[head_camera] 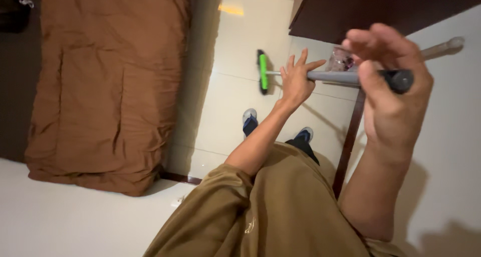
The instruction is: The person sweeps the tiled floor using a broom, pushing debris along the floor next to a bed and furniture.
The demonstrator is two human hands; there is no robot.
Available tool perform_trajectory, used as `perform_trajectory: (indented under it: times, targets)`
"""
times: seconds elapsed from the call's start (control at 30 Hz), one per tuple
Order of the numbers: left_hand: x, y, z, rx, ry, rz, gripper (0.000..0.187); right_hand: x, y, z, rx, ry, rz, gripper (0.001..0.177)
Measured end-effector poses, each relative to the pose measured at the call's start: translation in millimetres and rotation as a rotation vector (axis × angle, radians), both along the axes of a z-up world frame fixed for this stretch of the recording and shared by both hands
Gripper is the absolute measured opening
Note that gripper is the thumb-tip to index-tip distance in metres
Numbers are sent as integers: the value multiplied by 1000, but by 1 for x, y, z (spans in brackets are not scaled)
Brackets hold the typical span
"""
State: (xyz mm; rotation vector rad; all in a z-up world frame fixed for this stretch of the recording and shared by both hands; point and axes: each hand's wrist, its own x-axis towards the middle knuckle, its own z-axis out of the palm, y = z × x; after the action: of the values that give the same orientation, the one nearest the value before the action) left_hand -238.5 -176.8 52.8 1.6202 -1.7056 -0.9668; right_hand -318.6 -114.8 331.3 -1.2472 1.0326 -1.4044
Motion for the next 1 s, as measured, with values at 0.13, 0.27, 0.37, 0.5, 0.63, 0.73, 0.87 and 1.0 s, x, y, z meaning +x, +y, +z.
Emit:
perform_trajectory:
  times: [0.13, 0.27, 0.37, 0.5, 0.63, 0.73, 0.87, 1.0]
  targets:
    - [-6, -5, -6, 29, -74, 6, 63, -39, -4, -21, 66, -161, -107, 35]
    - [-4, -8, -28, 180, -146, 47, 60, -57, -9, -58, 108, -242, -155, 37]
    - [-23, -10, -47, 255, -185, 63, 59, -75, -6, -71, 184, -270, -180, 40]
    - [-70, -1, -74, 226, -187, 26, 59, -101, 11, -70, 171, -176, -212, 47]
    - [-139, 0, -81, 193, -219, -114, 55, -130, 21, -57, 94, -56, -281, 47]
    - [-185, -3, -74, 141, -249, -196, 58, -150, 27, -48, 103, 104, -329, 48]
    - [-235, 3, -59, 102, -72, -228, 43, -171, 39, -49, 36, 57, -337, 42]
    - [-262, 10, -46, 46, 26, -211, 48, -202, 45, -52, -151, -10, -375, 36]
